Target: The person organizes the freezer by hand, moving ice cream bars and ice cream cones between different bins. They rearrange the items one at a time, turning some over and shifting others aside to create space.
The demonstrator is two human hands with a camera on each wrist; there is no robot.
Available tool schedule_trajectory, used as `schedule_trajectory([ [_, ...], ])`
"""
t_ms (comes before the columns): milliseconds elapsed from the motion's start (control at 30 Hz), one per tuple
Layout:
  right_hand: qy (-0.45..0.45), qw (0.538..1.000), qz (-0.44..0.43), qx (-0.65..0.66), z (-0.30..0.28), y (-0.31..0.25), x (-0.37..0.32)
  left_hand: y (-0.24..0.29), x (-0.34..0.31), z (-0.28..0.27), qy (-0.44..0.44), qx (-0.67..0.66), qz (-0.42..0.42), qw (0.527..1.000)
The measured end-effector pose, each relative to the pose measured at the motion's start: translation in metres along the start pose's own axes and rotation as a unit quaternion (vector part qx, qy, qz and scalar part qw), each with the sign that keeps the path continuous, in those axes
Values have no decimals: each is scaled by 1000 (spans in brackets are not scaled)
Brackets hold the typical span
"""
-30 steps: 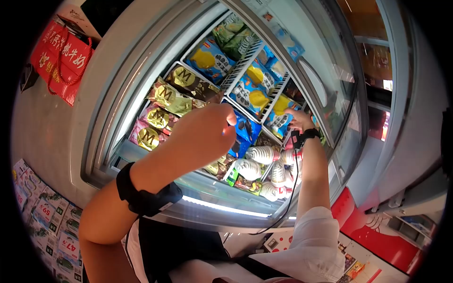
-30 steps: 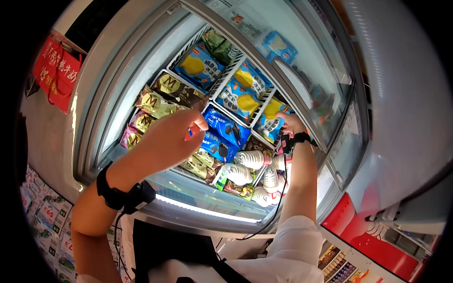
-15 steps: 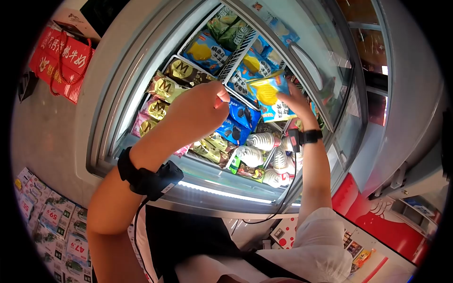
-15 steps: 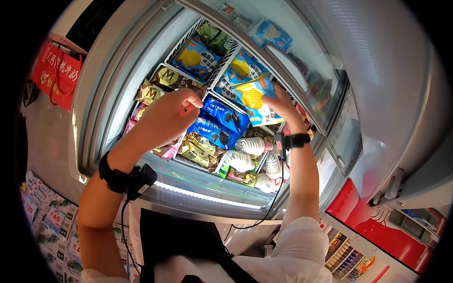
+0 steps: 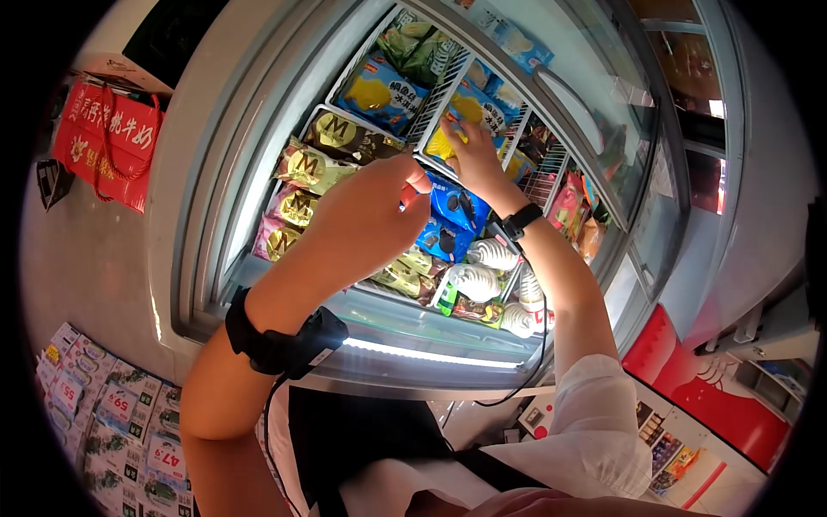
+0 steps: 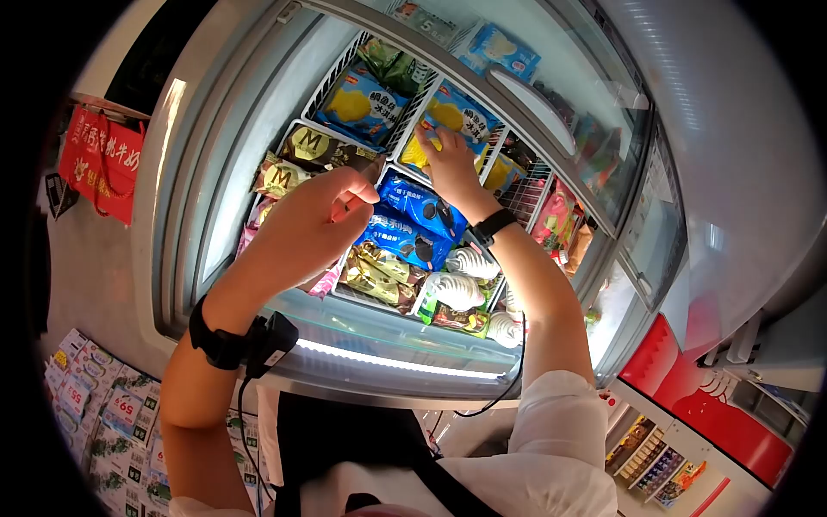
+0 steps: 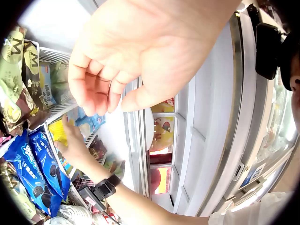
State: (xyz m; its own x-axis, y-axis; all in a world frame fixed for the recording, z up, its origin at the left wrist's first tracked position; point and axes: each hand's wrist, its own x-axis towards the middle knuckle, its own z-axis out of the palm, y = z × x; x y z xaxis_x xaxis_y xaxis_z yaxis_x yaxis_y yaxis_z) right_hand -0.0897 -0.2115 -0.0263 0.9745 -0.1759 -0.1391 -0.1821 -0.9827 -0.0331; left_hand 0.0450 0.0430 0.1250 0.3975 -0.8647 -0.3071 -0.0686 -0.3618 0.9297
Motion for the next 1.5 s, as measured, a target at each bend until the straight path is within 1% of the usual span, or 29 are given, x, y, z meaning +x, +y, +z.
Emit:
schedule_trajectory([
  [100,74,981,-4,179,-16,42,-1,-2,-1,-2,10,3,10,1000],
  [167,136,919,226,292,3,102,-18,-3,-3,0,30,-5,22,999],
  [200,33,979,190,64,34,152,-36,-3,-3,-1,27,0,15,1000],
  [233,-69,972,143,-172,56,187,-46,-2,-3,-2,23,4,10,1000],
  [267,-69,907,408,78,53,176,-53,0,-3,-1,18,7,6,1000],
  [300,-60,719,615,319,51,167,-62,0,-3,-1,22,5,6,1000],
  [367,-210,770,545,256,86,218,-76,-1,-4,-3,32,9,4,999],
  [400,-110,863,463,172,86,209,-79,1,-4,-4,32,1,3,999],
  [433,-5,927,365,85,82,196,-84,4,-4,-6,26,-1,-5,1000],
  [467,-64,913,379,138,74,190,-80,6,-5,-8,19,-2,-14,1000],
  [500,-20,920,377,106,82,184,-80,7,-6,-9,10,-5,-23,1000],
  [567,-156,912,371,79,79,189,-81,6,-4,-8,20,-6,-17,1000],
  [633,-205,925,320,22,61,177,-83,0,-2,-5,35,-14,-5,999],
  [667,-228,928,294,-5,52,170,-85,-8,-1,-1,63,4,39,997],
  [700,-229,911,343,-17,31,156,-83,-6,-1,-2,55,2,25,998],
  [833,125,891,435,-43,-32,114,-108,-1,-1,-7,43,3,8,999],
  [867,201,904,376,-29,-47,101,-109,-3,-2,-6,46,4,17,999],
  [933,263,863,407,140,-42,106,-109,-3,-2,-6,48,3,24,999],
  [1000,355,801,377,301,-37,106,-98,-3,-2,-8,44,-2,13,999],
  [1067,319,866,333,195,8,147,-90,-3,-3,-5,69,-20,24,997],
  [1100,300,850,347,260,13,143,-77,-3,-4,-2,77,-30,27,996],
  [1133,281,828,364,321,18,139,-63,0,-6,-2,72,-25,21,997],
  [1167,259,729,401,490,6,112,-40,-1,-7,-1,71,-26,22,997],
  [1233,60,649,490,578,14,114,-20,-2,-5,0,75,-24,28,997],
  [1267,36,709,508,487,12,118,-16,-1,-5,-2,59,-21,23,998],
  [1300,28,819,461,341,15,129,-10,1,-6,-4,42,-18,16,999],
  [1333,18,899,398,183,13,143,-3,2,-6,-5,26,-16,8,1000],
  [1400,-3,946,312,91,8,154,-1,2,-7,-5,27,-17,10,999],
  [1500,37,968,237,71,-7,117,20,4,-6,-7,28,-20,9,999],
])
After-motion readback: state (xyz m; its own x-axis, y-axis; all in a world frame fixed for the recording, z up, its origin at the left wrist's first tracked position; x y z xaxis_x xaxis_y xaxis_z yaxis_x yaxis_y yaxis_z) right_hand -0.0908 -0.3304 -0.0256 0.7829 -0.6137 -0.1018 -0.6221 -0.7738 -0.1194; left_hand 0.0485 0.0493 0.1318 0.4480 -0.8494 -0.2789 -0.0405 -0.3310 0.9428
